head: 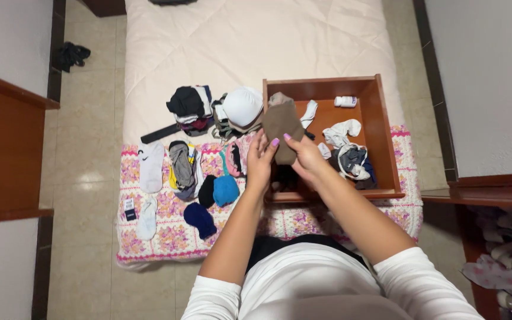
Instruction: The person sorts through a drawer of small clothing items, picking up socks, underwear, and other garments one by one, unfolding or inspecting them, and placing them on the bed. The drawer remains open on the bed throughout the clip.
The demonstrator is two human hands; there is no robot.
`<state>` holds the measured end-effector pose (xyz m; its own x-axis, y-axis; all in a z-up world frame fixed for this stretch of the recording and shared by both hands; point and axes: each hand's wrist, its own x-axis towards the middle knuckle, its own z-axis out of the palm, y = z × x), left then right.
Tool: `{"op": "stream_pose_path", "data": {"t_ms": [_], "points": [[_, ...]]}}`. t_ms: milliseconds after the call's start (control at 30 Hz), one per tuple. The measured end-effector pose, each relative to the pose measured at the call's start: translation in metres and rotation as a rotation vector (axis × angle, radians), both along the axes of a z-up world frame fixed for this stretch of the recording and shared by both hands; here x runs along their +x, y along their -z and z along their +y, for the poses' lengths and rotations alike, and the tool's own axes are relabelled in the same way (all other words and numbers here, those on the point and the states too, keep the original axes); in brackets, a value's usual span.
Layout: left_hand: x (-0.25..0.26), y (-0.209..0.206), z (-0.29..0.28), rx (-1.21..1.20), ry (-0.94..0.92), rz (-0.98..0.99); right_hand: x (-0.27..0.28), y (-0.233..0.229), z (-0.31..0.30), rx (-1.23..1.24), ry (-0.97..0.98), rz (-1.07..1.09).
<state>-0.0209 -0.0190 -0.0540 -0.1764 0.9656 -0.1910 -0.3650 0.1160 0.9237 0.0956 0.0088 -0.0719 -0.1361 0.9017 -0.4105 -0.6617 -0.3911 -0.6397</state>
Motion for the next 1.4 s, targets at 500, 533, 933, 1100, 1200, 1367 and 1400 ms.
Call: {"op": "stream_pose_path", "data": {"t_ms": [500,533,933,1100,1200,1367,1400], "points": [[-0.079,0.218,0.029,-0.408,-0.144,-0.117,-0.022,0.159,-0.003,-0.04,-0.113,-0.373],[-0.081,0.245,0.03,-0.418,-0.137,-0.117,-0.012,0.156,-0.008,-0.051,-0.109,-0.375],[-0.051,0.193,0.009,0.103,-0.31,1.541,0.134,0.228,-0.079,-0.445,0.161,-0.497],[-0.068,0.239,0.016,0.208,0.316,1.618,0.136,0.218,-0.087,-0.427,0.201,-0.524],[-0.066,0.232,0.029,0.074,0.414,1.692,0.143,0.224,-0.077,-0.333,0.221,-0.593],[-0.059,0.242,0.043,-0.017,0.473,1.716,0.213,0.336,-0.069,-0.027,0.145,-1.248],[-0.058,0.242,0.046,-0.028,0.483,1.713,0.233,0.365,-0.066,0.18,0.083,-1.732]]}}
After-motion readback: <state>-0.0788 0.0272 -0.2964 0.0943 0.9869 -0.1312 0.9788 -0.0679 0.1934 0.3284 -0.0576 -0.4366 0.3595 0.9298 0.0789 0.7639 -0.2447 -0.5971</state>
